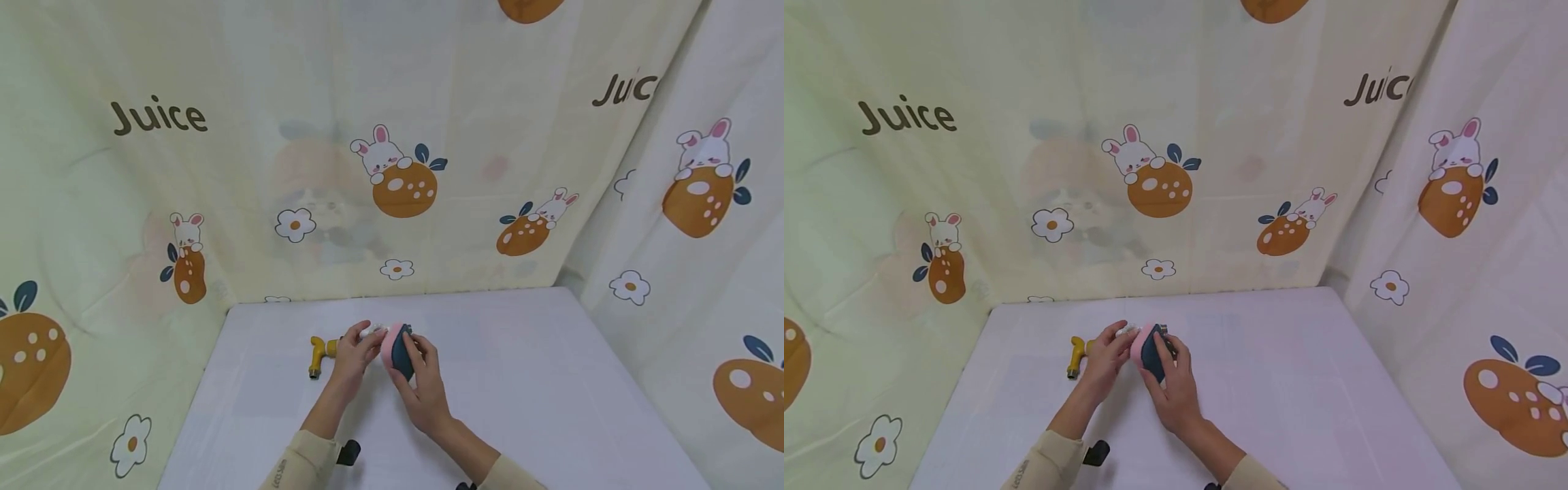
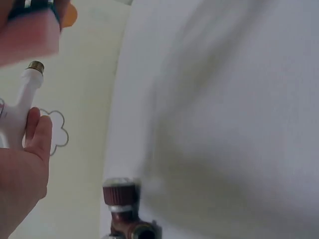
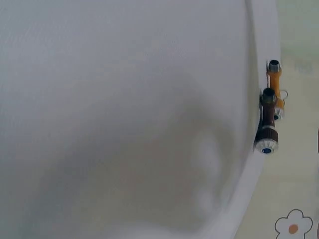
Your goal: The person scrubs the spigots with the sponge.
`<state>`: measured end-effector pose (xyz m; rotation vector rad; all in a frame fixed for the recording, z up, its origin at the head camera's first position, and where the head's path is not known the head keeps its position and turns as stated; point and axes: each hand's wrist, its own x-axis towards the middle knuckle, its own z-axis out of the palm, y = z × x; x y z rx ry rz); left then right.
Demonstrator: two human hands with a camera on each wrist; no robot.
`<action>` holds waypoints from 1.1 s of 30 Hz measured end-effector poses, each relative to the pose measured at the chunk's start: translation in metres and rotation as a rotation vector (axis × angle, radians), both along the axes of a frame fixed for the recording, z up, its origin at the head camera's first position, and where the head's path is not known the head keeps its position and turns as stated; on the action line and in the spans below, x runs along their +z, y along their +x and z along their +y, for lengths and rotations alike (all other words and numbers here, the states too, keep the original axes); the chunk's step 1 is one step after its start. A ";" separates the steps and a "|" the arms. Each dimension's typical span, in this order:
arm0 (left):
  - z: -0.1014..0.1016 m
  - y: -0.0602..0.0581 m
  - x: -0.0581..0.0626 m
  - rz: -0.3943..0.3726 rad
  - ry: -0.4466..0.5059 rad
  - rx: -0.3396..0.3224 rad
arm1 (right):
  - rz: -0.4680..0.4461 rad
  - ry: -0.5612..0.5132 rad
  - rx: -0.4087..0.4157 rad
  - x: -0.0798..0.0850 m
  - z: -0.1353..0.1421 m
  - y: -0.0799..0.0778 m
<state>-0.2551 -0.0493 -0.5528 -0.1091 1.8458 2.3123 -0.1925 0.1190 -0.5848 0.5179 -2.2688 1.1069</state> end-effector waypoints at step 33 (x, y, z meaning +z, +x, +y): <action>0.001 0.008 0.005 0.032 -0.056 -0.367 | 0.213 0.366 -0.165 0.013 0.030 -0.026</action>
